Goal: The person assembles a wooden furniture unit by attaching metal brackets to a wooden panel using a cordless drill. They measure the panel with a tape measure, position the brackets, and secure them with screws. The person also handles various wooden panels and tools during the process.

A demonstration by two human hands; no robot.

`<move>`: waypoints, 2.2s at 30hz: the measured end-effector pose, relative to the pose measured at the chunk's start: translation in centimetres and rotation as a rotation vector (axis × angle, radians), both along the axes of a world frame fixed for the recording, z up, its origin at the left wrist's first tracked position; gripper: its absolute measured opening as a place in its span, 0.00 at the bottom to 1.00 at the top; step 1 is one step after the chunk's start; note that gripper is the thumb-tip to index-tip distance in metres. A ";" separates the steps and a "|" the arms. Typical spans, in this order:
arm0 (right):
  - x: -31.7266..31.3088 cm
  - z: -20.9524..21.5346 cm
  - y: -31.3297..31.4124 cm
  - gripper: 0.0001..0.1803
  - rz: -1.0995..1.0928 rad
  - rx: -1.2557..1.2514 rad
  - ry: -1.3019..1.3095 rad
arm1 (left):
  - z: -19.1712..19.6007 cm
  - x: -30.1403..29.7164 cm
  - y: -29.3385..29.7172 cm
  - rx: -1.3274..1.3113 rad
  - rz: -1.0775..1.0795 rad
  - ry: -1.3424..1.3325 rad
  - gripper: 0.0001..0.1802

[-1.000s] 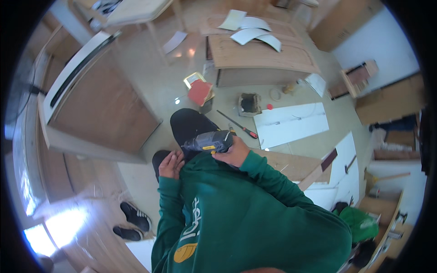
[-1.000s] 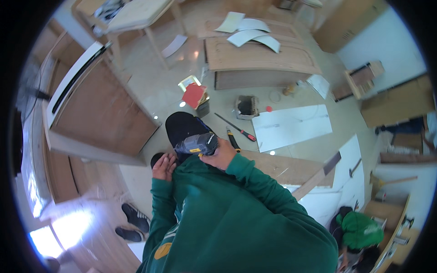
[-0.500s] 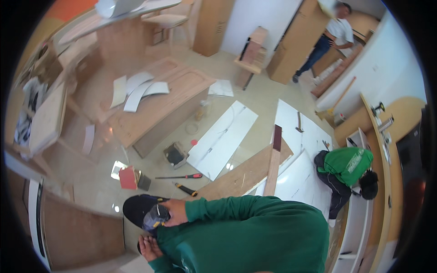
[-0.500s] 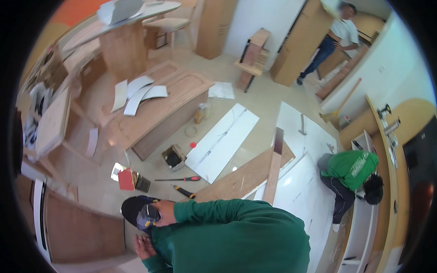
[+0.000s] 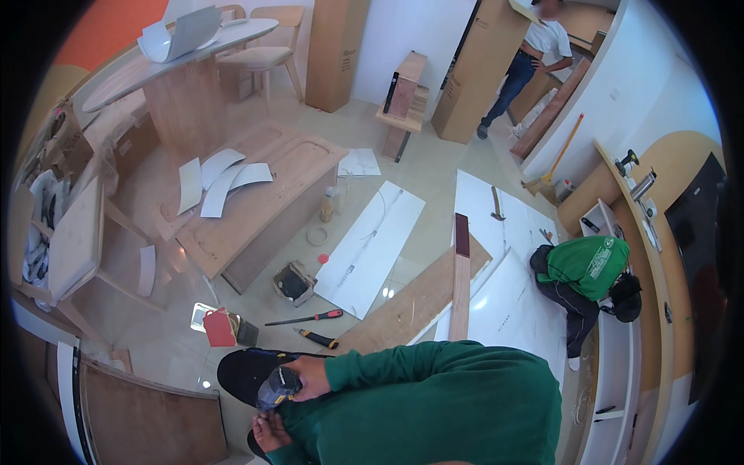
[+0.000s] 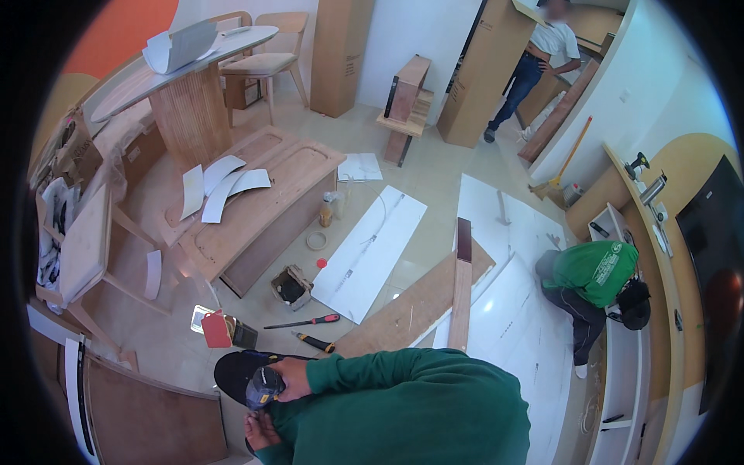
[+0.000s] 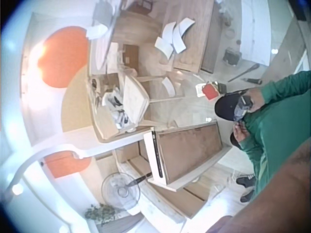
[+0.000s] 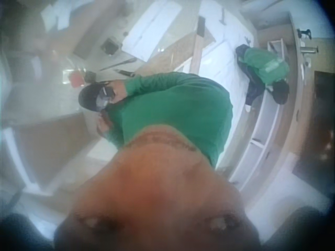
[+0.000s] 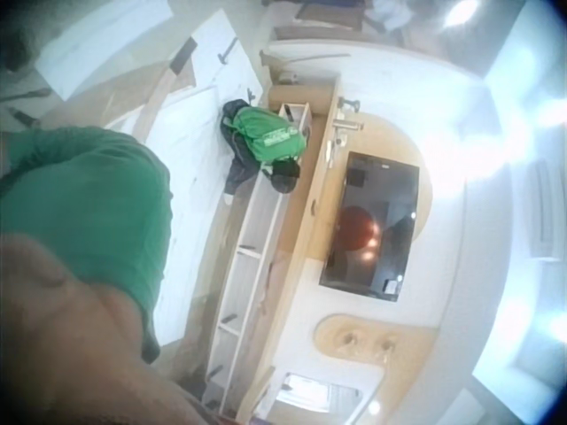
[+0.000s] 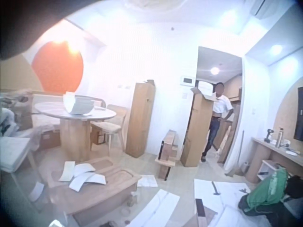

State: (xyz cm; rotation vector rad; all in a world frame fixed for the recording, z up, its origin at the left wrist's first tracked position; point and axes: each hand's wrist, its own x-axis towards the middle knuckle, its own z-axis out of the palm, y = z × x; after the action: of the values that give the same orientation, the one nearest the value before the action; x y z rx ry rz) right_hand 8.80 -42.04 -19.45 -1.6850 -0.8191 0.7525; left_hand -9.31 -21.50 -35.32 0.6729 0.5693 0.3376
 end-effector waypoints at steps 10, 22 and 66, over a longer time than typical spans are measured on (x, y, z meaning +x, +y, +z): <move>0.3 0.2 -0.4 0.26 0.009 0.025 0.046 | -0.5 1.2 -1.0 -0.087 0.175 0.110 0.10; 1.2 -1.7 0.7 0.25 0.055 -0.068 -0.064 | 1.0 2.0 -2.2 -0.191 0.249 0.133 0.16; 0.6 -1.1 3.8 0.19 0.142 -0.011 0.054 | 0.4 1.5 -1.4 -0.373 0.572 -0.017 0.10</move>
State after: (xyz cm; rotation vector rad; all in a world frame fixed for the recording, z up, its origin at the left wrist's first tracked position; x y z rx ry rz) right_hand 9.40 -38.29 -20.57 -1.6214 -0.9046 0.8976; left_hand -7.79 -22.88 -34.94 0.1347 0.7817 0.7475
